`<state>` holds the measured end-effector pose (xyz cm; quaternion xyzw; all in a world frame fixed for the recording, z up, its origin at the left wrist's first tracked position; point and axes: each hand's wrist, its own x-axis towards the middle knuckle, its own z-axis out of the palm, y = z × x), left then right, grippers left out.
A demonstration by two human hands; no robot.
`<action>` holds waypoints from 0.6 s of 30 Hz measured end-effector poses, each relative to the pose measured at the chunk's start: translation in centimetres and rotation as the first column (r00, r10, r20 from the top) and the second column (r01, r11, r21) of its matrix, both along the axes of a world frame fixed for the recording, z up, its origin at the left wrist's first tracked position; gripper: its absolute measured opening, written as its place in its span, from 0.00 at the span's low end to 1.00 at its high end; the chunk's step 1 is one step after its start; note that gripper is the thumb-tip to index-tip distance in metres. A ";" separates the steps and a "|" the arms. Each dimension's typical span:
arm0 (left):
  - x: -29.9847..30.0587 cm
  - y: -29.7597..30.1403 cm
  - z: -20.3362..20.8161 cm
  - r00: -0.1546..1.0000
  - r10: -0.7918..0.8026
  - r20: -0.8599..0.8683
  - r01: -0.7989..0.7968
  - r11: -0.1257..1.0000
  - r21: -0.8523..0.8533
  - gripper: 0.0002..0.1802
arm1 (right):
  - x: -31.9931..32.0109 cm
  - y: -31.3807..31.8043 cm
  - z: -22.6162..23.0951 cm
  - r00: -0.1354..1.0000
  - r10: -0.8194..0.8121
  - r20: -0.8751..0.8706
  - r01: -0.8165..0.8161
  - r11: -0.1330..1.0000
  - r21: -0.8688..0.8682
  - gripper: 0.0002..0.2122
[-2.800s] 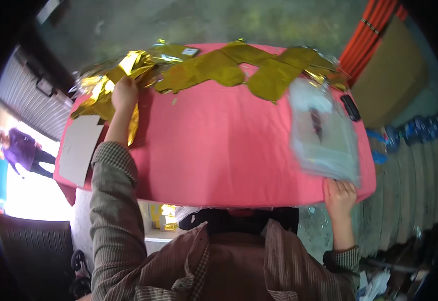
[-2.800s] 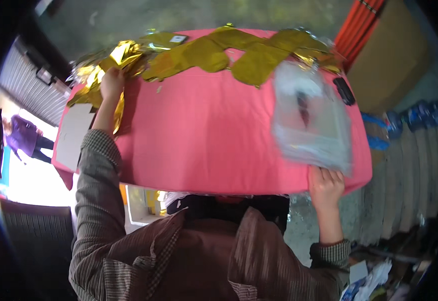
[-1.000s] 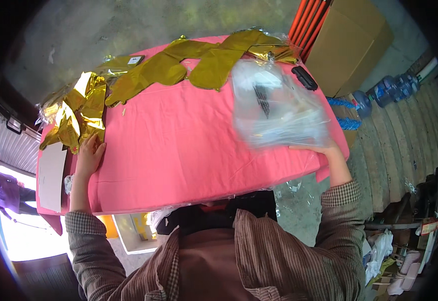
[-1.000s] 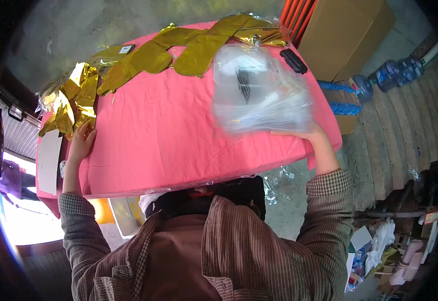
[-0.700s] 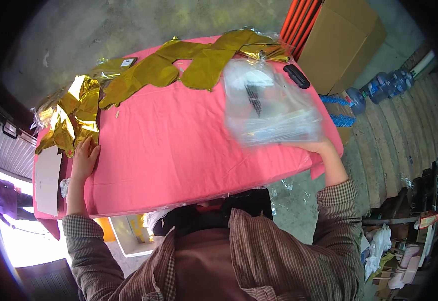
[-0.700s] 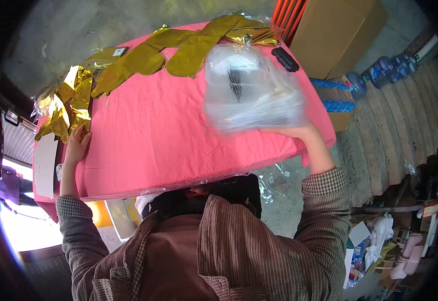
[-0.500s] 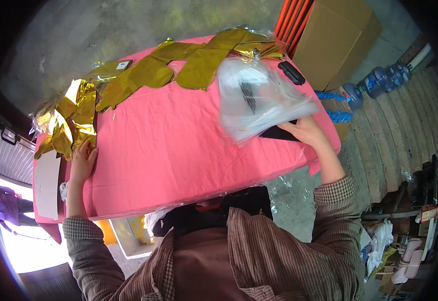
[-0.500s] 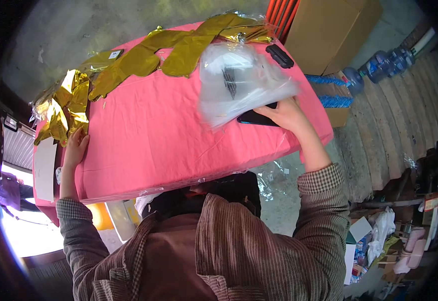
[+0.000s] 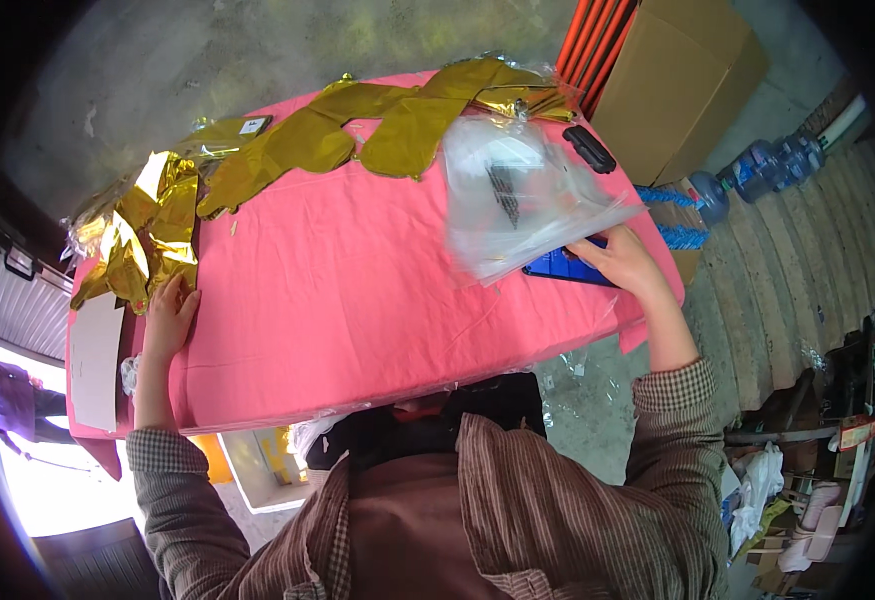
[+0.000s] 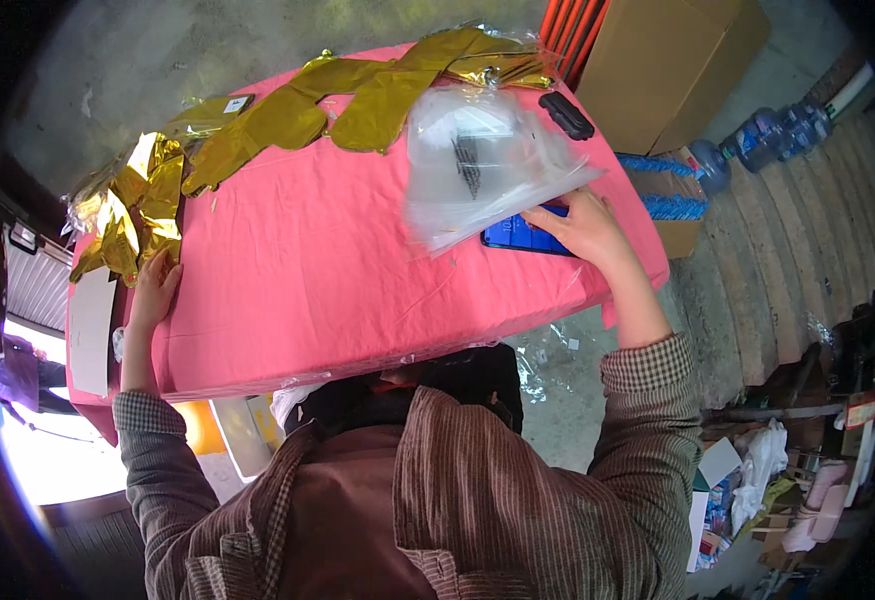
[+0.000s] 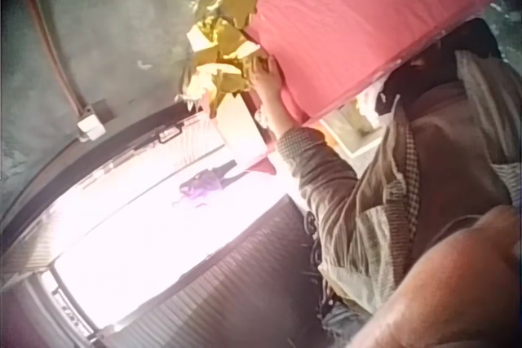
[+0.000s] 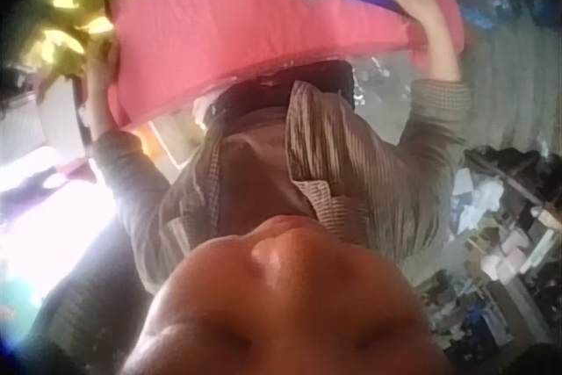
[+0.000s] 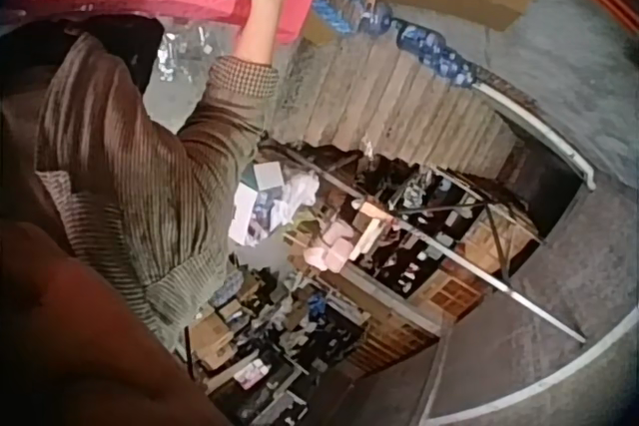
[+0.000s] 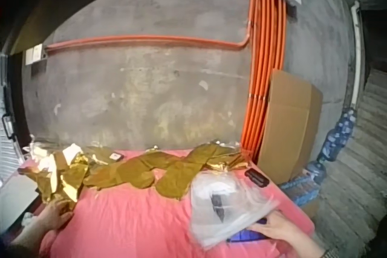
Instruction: The person folds a foil balloon by hand, positions it onto a cardboard backing, and then smooths out another foil balloon across the table.
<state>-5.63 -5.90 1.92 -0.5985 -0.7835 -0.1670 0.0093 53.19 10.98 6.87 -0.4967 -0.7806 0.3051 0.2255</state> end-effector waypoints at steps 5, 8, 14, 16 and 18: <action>0.2 0.1 0.0 1.000 0.015 0.010 -0.015 1.000 -0.016 0.28 | 1.2 -0.4 0.0 1.000 0.009 0.025 -0.012 0.993 0.120 0.14; 0.0 0.2 -0.2 1.000 0.019 -0.003 -0.019 1.000 -0.021 0.28 | 1.6 -0.9 0.5 0.999 0.029 0.040 -0.036 0.977 0.208 0.15; 0.2 0.0 0.0 0.998 0.047 -0.032 -0.048 0.998 -0.028 0.28 | 1.5 -3.5 4.6 0.887 -0.238 0.396 0.151 0.959 0.239 0.11; 0.2 0.0 -0.2 0.999 0.037 -0.039 -0.038 0.999 -0.006 0.27 | 1.2 -3.9 5.5 0.731 -0.372 0.572 0.221 0.922 0.317 0.09; 0.3 -0.1 -0.1 0.998 0.044 -0.047 -0.043 0.999 0.017 0.26 | 0.7 -4.3 6.3 0.716 -0.513 0.473 0.263 0.826 0.498 0.07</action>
